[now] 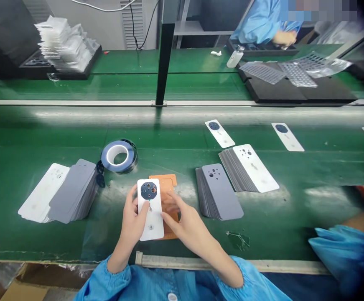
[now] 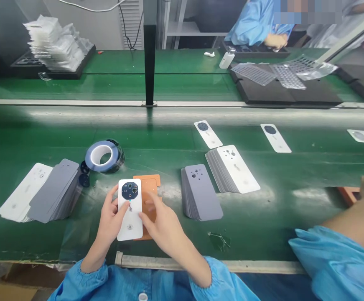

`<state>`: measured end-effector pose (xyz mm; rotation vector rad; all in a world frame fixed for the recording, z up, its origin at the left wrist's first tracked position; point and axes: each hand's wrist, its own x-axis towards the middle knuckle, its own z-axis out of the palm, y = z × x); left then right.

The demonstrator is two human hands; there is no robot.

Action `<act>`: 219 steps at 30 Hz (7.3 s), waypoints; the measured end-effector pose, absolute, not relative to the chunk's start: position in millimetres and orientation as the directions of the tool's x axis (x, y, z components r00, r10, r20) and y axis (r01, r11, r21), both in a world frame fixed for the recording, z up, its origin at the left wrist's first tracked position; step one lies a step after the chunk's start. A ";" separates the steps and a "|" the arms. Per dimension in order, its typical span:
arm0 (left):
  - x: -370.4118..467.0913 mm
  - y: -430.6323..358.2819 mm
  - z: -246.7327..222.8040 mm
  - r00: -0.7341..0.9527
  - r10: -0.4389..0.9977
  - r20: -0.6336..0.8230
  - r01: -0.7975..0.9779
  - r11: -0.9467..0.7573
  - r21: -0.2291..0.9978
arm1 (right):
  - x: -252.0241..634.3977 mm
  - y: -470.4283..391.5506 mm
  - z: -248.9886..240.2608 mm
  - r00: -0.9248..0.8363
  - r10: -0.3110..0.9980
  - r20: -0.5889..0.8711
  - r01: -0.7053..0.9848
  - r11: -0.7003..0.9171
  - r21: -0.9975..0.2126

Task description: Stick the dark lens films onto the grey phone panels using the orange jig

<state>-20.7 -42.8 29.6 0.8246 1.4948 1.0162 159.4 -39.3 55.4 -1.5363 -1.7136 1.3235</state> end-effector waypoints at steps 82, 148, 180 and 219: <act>-17.7 10.3 4.3 -0.140 0.953 -0.268 0.345 0.301 0.889 | 185.2 42.0 11.2 -0.222 0.956 -0.192 0.553 -0.039 -0.832; -41.1 -38.1 24.6 -0.119 0.991 -0.054 0.430 0.101 0.897 | 307.3 42.0 124.7 -0.095 0.991 0.093 0.726 0.133 -0.675; -23.3 -41.3 14.1 0.388 0.920 -0.059 0.820 -0.315 0.478 | 168.2 -5.4 9.2 -0.500 0.858 0.117 0.819 0.512 -0.258; -82.2 -51.7 35.7 -0.456 0.825 0.334 0.748 0.151 0.647 | 217.8 218.6 52.4 0.024 0.982 -0.185 0.668 -0.154 -0.728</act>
